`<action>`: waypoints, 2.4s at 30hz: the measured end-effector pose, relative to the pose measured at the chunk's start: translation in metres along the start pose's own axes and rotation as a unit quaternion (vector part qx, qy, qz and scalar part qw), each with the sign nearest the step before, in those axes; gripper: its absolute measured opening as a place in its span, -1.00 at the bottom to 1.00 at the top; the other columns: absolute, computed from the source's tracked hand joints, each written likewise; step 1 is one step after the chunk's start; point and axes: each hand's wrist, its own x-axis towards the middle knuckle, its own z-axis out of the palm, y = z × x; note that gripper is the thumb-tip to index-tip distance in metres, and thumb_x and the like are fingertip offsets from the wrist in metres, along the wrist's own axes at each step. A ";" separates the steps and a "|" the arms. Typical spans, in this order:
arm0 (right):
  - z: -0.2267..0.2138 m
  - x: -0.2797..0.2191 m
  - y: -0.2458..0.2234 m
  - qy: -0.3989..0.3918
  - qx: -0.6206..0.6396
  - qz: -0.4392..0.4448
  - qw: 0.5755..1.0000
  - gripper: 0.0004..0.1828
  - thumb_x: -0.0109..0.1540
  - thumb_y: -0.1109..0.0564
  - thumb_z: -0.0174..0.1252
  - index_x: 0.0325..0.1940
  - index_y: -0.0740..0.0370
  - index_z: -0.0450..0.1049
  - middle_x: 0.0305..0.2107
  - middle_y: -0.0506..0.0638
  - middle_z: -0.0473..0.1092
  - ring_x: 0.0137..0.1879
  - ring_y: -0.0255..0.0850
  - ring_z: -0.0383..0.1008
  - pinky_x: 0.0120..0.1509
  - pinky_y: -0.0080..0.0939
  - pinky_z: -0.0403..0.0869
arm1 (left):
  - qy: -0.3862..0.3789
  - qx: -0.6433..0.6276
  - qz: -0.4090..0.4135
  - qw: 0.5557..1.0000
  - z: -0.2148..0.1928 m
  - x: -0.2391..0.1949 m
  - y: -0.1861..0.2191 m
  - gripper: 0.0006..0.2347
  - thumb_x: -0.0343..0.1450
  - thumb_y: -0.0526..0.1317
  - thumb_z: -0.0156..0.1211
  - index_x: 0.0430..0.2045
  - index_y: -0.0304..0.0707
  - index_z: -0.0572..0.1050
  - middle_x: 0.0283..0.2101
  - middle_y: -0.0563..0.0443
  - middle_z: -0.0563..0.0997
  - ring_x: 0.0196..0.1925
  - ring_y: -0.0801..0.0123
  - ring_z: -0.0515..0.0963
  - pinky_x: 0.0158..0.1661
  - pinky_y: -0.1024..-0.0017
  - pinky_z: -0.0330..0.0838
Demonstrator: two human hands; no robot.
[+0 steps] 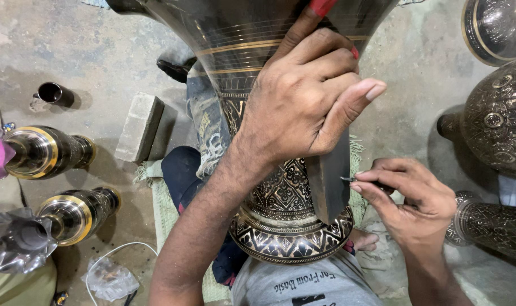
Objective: The person sits on the floor and uses a wooden mallet and metal chisel to engrave intricate patterns onto a large metal vase. They then switch to a sharpening stone to hone the chisel's edge while continuing to work on the vase.
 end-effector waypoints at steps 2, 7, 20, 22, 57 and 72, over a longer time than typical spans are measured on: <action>0.001 -0.002 -0.001 0.001 -0.012 -0.013 1.000 -0.72 0.10 0.30 0.45 -0.11 0.22 0.64 -0.20 0.03 0.52 -0.17 -0.31 0.53 -0.15 -0.41 0.46 | -0.001 -0.003 0.001 1.000 0.000 0.000 0.000 -0.70 0.62 -0.10 0.04 -0.34 -0.29 0.66 -0.15 -0.08 0.64 0.13 0.19 0.56 0.47 0.13 0.12; 0.002 -0.001 -0.001 -0.008 -0.042 -0.058 0.997 -0.70 0.10 0.32 0.44 -0.10 0.20 0.64 -0.23 -0.02 0.47 -0.23 -0.34 0.50 -0.21 -0.44 0.45 | -0.003 -0.007 0.000 1.000 -0.002 -0.001 0.000 -0.71 0.62 -0.11 0.06 -0.32 -0.31 0.65 -0.15 -0.09 0.63 0.09 0.20 0.55 0.46 0.14 0.14; 0.011 -0.006 -0.011 0.022 -0.074 -0.060 0.995 -0.68 0.09 0.39 0.41 -0.09 0.24 0.62 -0.22 -0.01 0.42 -0.20 -0.30 0.53 -0.17 -0.39 0.48 | -0.009 -0.025 -0.002 1.000 -0.006 0.006 0.003 -0.75 0.59 -0.16 0.10 -0.30 -0.37 0.64 -0.23 -0.06 0.62 0.09 0.15 0.58 0.53 0.07 0.09; 0.010 -0.006 -0.012 0.020 -0.063 -0.043 0.997 -0.70 0.11 0.40 0.40 -0.10 0.24 0.63 -0.21 -0.01 0.43 -0.20 -0.32 0.55 -0.13 -0.37 0.51 | -0.014 -0.018 -0.008 1.000 -0.006 0.006 0.002 -0.75 0.60 -0.15 0.10 -0.29 -0.35 0.65 -0.21 -0.04 0.63 0.07 0.20 0.59 0.52 0.11 0.06; 0.009 -0.003 -0.008 0.040 -0.087 -0.034 0.995 -0.66 0.02 0.34 0.47 -0.14 0.15 0.68 -0.50 -0.11 0.31 -0.47 -0.34 0.20 -0.39 -0.34 0.18 | -0.003 -0.006 -0.010 1.000 -0.010 0.013 0.006 -0.73 0.61 -0.15 0.07 -0.32 -0.34 0.65 -0.25 0.00 0.64 0.07 0.22 0.62 0.51 0.13 0.06; 0.002 -0.006 -0.012 0.035 -0.060 -0.043 0.997 -0.66 0.08 0.33 0.45 -0.08 0.11 0.67 -0.47 -0.08 0.31 -0.38 -0.34 0.25 -0.33 -0.34 0.22 | -0.008 -0.011 -0.019 1.000 -0.003 0.012 0.012 -0.76 0.62 -0.19 0.10 -0.32 -0.33 0.65 -0.24 -0.06 0.65 0.04 0.13 0.60 0.43 0.21 0.26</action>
